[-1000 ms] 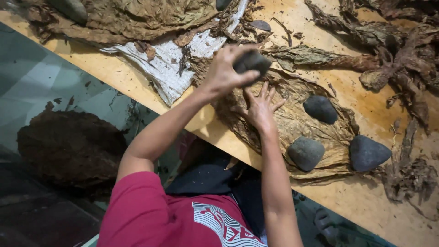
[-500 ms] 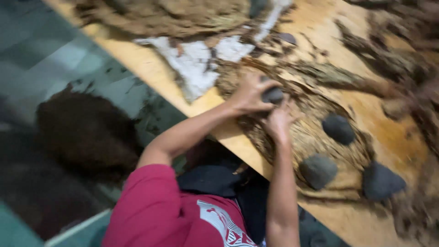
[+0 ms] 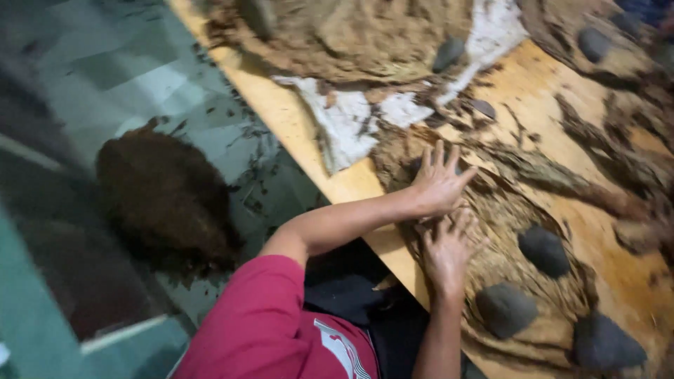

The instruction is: Smoothing and flattening large dried leaves on a table using stones as weights and smoothing tools.

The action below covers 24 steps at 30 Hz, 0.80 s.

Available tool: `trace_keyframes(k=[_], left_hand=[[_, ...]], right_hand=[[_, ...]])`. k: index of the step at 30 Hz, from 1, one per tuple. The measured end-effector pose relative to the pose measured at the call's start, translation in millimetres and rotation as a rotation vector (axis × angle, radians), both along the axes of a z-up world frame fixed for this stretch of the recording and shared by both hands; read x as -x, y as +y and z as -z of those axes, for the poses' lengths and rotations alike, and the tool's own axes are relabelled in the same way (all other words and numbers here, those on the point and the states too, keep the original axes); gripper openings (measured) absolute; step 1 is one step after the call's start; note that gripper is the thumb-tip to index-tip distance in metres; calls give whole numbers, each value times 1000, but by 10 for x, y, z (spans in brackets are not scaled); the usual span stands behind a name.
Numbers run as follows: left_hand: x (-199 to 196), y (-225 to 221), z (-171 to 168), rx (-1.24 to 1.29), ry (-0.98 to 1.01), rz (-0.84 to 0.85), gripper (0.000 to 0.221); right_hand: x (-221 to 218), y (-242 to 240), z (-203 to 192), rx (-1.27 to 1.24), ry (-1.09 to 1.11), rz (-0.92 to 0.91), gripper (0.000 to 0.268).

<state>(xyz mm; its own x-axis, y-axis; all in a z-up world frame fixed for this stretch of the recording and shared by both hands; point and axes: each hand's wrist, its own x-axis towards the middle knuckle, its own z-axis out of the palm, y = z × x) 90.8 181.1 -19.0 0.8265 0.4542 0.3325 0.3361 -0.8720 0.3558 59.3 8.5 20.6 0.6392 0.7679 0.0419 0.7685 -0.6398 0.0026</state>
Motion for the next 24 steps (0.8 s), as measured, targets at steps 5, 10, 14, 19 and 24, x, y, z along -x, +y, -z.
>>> trace_keyframes(k=[5,10,14,19,24], left_hand=[[-447,-592,281,125,-369,634,59],[-822,-426,898,-351,-233,625,46],[-560,-331,246,10,392,520,73],[-458,-332,61,45,382,524,73],[-422,-286,99,9,329,547,68]], right_hand=[[-79,266,-12,-215,410,271,81],[40,96,-477,-210,-242,-269,23],[131,134,-249,-31,99,55,51],[139,109,-263,-54,81,76,47],[51,103,-50,-89,52,59,43]])
